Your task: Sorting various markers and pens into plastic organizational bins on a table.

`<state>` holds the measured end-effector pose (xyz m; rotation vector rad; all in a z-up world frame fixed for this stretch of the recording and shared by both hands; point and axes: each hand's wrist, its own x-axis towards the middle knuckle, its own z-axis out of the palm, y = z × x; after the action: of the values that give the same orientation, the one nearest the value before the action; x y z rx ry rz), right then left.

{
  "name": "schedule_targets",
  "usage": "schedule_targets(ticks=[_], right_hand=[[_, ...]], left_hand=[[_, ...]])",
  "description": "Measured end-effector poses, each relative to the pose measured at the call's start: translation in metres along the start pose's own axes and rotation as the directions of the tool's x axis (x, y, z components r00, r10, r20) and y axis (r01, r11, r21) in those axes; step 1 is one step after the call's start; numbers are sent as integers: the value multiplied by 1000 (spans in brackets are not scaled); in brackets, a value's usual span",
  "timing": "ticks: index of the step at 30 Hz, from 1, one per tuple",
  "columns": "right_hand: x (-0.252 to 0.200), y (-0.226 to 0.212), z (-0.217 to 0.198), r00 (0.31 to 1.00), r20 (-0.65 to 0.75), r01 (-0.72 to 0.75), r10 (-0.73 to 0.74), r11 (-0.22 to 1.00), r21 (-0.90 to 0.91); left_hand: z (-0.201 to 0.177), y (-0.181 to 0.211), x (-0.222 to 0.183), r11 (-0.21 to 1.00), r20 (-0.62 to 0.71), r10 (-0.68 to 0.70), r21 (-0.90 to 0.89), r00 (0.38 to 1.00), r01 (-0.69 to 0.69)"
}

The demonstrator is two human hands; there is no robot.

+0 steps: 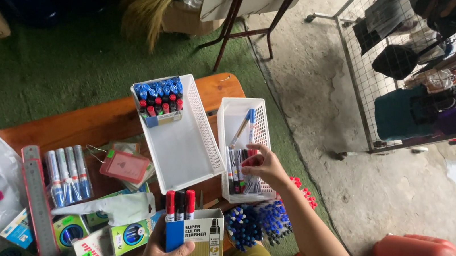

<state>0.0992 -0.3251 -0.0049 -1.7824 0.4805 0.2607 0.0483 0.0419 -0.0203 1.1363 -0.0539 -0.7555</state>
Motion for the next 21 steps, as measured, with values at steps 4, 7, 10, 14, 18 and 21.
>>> schedule_targets(ticks=[4,7,10,14,18,21], right_hand=[[1,12,-1,998,46,-41,35,990,133],[12,27,0,994,99,-64,54,993,102],[19,21,-5,999,53,-16,11,994,107],[60,26,-45,892,-329,388,-309,897,211],[66,-18,-51,816,-437,338,-379,925,-171],[72,-7,-37,883,-352,158,-310,904,-398]], left_hand=[[-3,-8,-1,999,-5,-19,34,1000,19],[3,-2,1,999,2,-3,35,1000,2],[4,-1,2,999,7,-17,49,1000,17],[2,-4,-1,998,-26,34,59,999,-33],[1,-2,-1,999,-28,1,40,1000,0],[4,3,-3,999,-20,-28,40,999,28]])
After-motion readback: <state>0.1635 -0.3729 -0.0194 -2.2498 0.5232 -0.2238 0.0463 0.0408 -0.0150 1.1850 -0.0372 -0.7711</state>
